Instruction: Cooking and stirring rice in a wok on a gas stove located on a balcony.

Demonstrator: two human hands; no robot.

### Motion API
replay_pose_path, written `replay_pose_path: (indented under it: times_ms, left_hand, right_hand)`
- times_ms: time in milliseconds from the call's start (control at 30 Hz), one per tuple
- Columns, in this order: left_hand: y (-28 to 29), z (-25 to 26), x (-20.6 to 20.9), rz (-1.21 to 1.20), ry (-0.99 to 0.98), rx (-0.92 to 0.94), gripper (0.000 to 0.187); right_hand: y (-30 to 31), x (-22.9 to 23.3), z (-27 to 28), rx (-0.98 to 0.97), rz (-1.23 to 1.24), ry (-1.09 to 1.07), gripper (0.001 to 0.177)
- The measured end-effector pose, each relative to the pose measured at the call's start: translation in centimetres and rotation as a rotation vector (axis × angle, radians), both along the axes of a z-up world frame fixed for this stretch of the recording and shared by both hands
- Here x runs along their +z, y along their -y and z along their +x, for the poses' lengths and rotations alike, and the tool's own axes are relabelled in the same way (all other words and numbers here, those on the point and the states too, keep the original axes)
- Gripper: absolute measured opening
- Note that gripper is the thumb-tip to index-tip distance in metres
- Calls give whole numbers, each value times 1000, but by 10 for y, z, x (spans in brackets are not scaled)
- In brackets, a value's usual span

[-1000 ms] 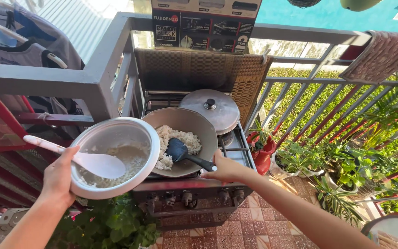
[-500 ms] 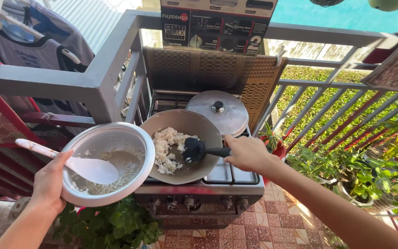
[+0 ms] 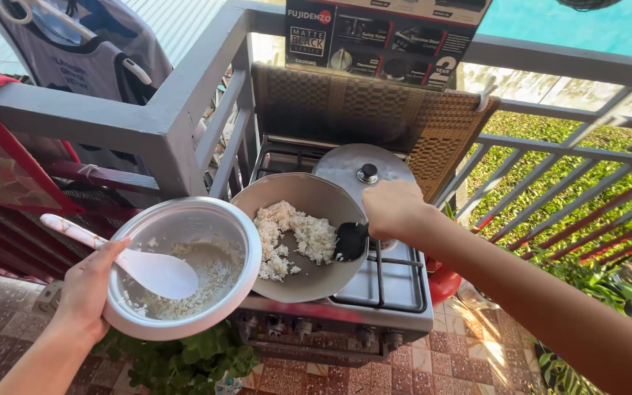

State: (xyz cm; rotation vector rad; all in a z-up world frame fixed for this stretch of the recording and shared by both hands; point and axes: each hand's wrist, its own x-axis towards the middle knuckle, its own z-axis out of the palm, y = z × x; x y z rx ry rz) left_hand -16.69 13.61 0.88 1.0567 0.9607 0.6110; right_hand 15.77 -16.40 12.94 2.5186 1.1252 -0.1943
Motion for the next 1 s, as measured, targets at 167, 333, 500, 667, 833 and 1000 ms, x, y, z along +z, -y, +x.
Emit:
replay_pose_path:
  times_ms: [167, 333, 500, 667, 833, 1000]
  left_hand:
    - [0, 3, -2, -4, -43, 12, 41]
    - [-7, -2, -12, 8, -14, -1, 40]
    - [-14, -4, -13, -30, -27, -28, 39]
    - [-21, -2, -3, -11, -81, -49, 39]
    - [-32, -2, -3, -4, -97, -80, 40]
    - [-36, 0, 1, -34, -111, -96, 38]
  right_hand:
    - [27, -17, 68, -64, 52, -294, 34]
    - [64, -64, 98, -293, 163, -591, 46]
    - [71, -100, 67, -297, 403, -649, 55]
    - [67, -133, 39, -410, 410, -684, 63]
    - [65, -142, 19, -492, 414, -726, 63]
    - [64, -138, 19, -501, 380, -698, 59]
